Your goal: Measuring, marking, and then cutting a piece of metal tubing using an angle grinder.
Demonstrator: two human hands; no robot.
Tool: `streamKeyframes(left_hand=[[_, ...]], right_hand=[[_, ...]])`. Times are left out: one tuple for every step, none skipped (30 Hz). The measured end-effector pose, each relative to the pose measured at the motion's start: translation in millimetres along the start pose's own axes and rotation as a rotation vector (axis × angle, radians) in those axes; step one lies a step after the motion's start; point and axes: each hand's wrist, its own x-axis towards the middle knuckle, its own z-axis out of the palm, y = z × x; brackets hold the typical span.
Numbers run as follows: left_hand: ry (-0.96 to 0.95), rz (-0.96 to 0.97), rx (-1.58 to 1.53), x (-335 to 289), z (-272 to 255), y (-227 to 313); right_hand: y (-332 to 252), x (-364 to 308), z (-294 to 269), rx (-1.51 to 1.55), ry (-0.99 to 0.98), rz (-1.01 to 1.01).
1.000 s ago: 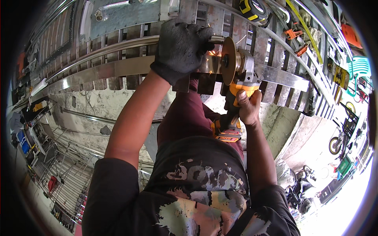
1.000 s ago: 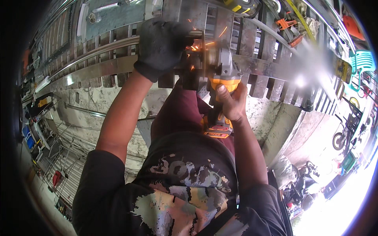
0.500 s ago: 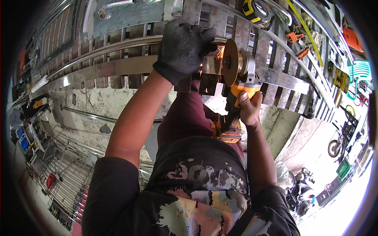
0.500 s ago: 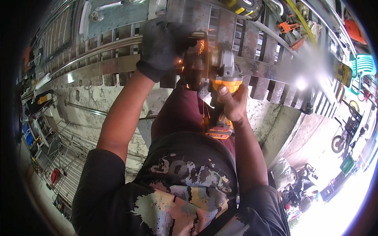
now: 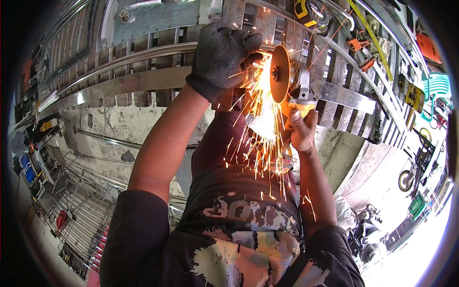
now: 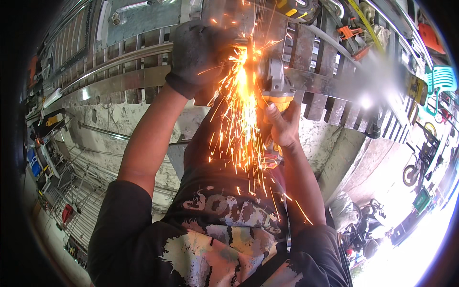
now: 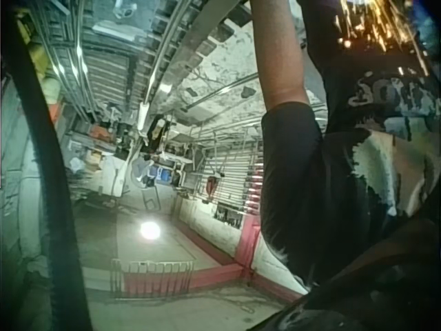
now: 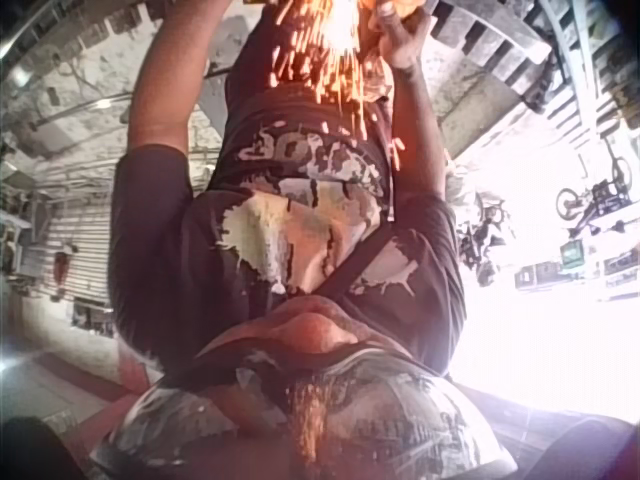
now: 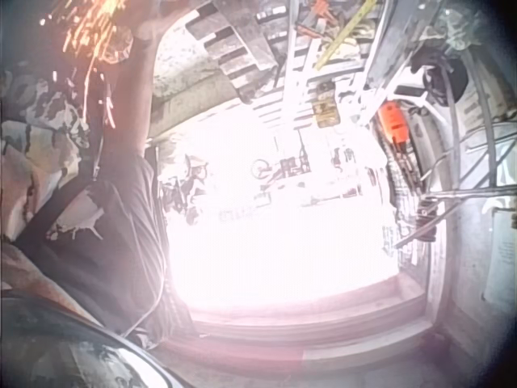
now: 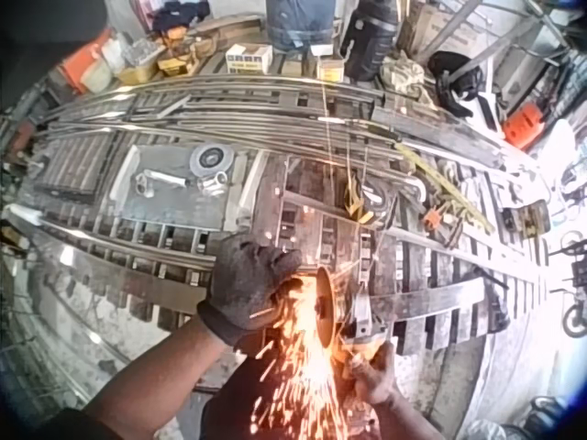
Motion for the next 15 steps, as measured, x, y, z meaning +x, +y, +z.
streamKeyframes(left_hand=[[-0.021, -0.003, 0.039, -3, 2, 0], [-0.042, -0.006, 0.078, -5, 4, -1], [-0.041, -0.006, 0.076, -3, 1, 2], [-0.011, -0.003, 0.045, 0, -2, 4], [0.018, 0.000, 0.015, 2, -4, 6], [0.018, -0.001, 0.018, 1, -4, 5], [-0.013, 0.002, 0.020, 1, -3, 3], [-0.044, 0.006, 0.022, 0, -3, 1], [-0.043, 0.007, 0.020, -1, -1, 1], [-0.028, -0.060, -0.071, -2, 1, 0], [-0.014, -0.127, -0.163, -3, 3, 0], [-0.015, -0.129, -0.160, -3, 3, -2], [0.012, -0.043, -0.094, -3, 2, -3], [0.037, 0.043, -0.028, -3, 1, -4], [0.038, 0.043, -0.030, -3, 0, -3]], right_hand=[[-1, 0, 4, 0.023, 0.024, -0.019], [-3, 1, 6, 0.045, 0.047, -0.038], [-5, 1, 4, 0.044, 0.049, -0.038], [-6, 0, -1, 0.066, -0.006, 0.011], [-7, 0, -4, 0.088, -0.061, 0.059], [-9, 0, -2, 0.088, -0.063, 0.059], [-10, 0, 1, 0.044, -0.034, 0.042], [-11, 0, 2, -0.001, -0.005, 0.025], [-7, -1, 0, -0.002, -0.003, 0.024], [0, -3, -3, 0.010, 0.019, 0.040], [5, -4, -6, 0.023, 0.041, 0.056], [3, -2, -5, 0.024, 0.038, 0.057], [0, 1, -4, 0.056, -0.006, 0.034], [-2, 3, -3, 0.089, -0.051, 0.011], [-2, 3, -3, 0.088, -0.049, 0.011]])
